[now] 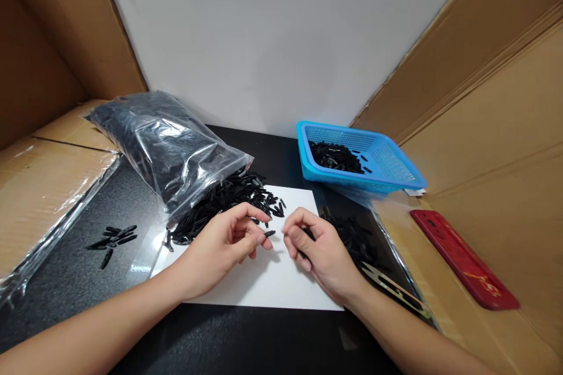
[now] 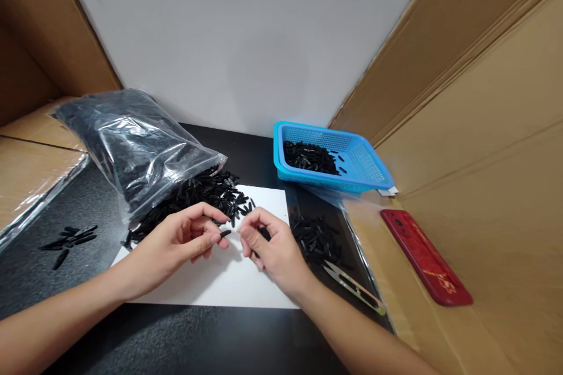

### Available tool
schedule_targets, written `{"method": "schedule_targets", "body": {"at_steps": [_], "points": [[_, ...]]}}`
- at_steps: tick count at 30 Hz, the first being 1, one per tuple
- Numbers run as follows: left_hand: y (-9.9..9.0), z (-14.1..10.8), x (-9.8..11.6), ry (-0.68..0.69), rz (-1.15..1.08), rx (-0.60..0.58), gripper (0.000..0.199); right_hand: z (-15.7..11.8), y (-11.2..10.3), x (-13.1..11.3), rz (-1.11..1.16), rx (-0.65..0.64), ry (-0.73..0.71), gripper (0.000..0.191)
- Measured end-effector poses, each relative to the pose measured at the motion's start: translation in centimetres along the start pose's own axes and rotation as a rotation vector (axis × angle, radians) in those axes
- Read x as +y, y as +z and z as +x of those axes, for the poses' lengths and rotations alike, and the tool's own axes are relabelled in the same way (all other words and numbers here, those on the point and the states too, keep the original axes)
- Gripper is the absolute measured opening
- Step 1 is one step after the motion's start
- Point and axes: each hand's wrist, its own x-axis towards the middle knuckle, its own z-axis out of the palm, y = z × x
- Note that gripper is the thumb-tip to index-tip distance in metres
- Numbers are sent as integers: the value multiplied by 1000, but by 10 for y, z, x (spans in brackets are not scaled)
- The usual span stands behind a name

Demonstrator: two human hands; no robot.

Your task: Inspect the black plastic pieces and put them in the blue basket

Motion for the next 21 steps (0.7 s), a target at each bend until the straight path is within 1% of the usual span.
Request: {"method": "schedule_targets", "body": {"at_steps": [2, 3, 5, 6, 11, 16, 18, 21], "points": [[1, -1, 0, 31, 20, -5, 17, -3, 1, -1, -253, 28, -163, 14], [2, -2, 0, 46, 26, -8, 17, -4, 2, -2, -362, 28, -240, 13], [3, -3, 0, 68, 31, -9, 16, -5, 3, -3, -493, 18, -350, 13], [3, -3, 0, 74, 30, -12, 15, -6, 4, -3, -519, 14, -378, 13], [2, -3, 0, 115, 34, -17, 16, -6, 4, -3, -538, 48, -404, 9], [-4, -2, -3, 163, 99, -1, 28, -6, 3, -4, -535, 83, -399, 9], [-4, -1, -4, 151, 80, -9, 31, -6, 3, -5, -511, 84, -381, 9], [-3, 0, -4, 106, -4, -6, 28, -6, 3, -6, -465, 86, -343, 13]]}}
